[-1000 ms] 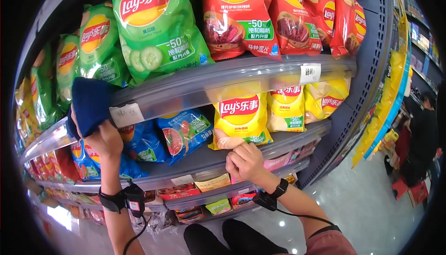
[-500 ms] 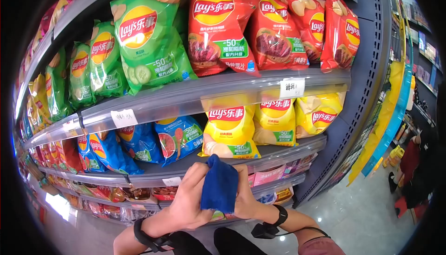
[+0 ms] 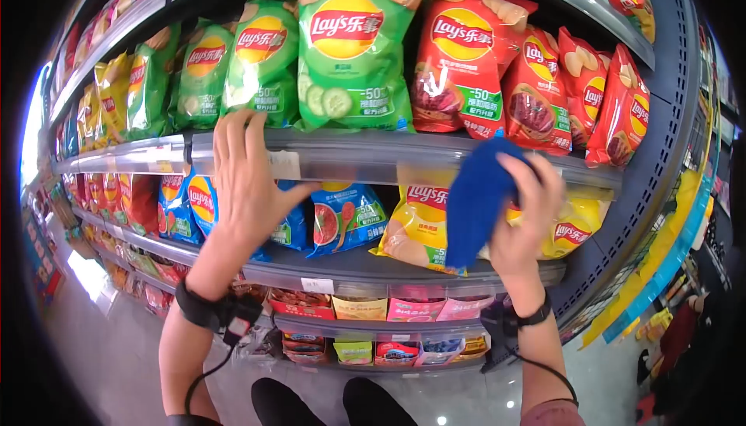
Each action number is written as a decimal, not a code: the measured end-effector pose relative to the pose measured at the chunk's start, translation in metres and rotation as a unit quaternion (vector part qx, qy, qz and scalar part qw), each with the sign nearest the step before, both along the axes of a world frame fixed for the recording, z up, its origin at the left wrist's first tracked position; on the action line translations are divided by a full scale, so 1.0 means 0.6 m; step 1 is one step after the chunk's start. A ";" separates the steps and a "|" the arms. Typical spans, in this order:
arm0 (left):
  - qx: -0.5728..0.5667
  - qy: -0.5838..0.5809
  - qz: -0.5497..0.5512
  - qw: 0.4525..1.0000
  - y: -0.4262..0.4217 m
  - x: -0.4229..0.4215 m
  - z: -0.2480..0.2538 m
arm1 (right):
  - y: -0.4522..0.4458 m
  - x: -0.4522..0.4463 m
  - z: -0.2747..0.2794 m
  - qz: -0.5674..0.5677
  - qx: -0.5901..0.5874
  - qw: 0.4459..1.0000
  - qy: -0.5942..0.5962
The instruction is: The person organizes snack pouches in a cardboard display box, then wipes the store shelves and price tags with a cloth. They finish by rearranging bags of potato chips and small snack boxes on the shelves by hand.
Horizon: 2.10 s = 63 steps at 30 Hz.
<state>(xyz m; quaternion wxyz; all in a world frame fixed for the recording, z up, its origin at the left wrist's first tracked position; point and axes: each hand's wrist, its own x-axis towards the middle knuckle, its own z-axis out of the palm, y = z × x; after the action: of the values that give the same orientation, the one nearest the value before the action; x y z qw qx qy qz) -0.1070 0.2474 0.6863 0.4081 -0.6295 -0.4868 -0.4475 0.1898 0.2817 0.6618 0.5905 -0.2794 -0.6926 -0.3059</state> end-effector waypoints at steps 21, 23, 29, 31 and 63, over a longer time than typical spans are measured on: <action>0.083 0.071 0.083 0.990 0.058 -0.051 -0.018 | 0.028 0.054 -0.010 -0.133 0.067 0.988 0.045; 0.092 0.068 0.081 0.990 0.061 -0.051 -0.020 | 0.044 0.100 -0.022 -0.072 0.078 0.980 0.170; 0.109 0.086 0.086 0.987 0.063 -0.052 -0.021 | 0.100 0.220 0.000 -0.132 0.080 0.984 0.086; 0.087 0.075 0.083 0.990 0.067 -0.053 -0.022 | 0.119 0.275 0.011 -0.061 0.059 0.985 0.148; -0.373 -0.754 -0.384 0.380 -0.233 -0.012 -0.714 | -0.162 -0.222 -0.506 0.385 -0.459 0.718 -0.354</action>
<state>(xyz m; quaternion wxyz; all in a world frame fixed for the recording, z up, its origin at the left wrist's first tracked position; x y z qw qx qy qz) -0.1143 0.1078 0.2576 -0.6186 -0.2413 -0.4182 -0.6198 0.0566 0.1845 0.3582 0.1690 -0.0967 -0.9544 0.2264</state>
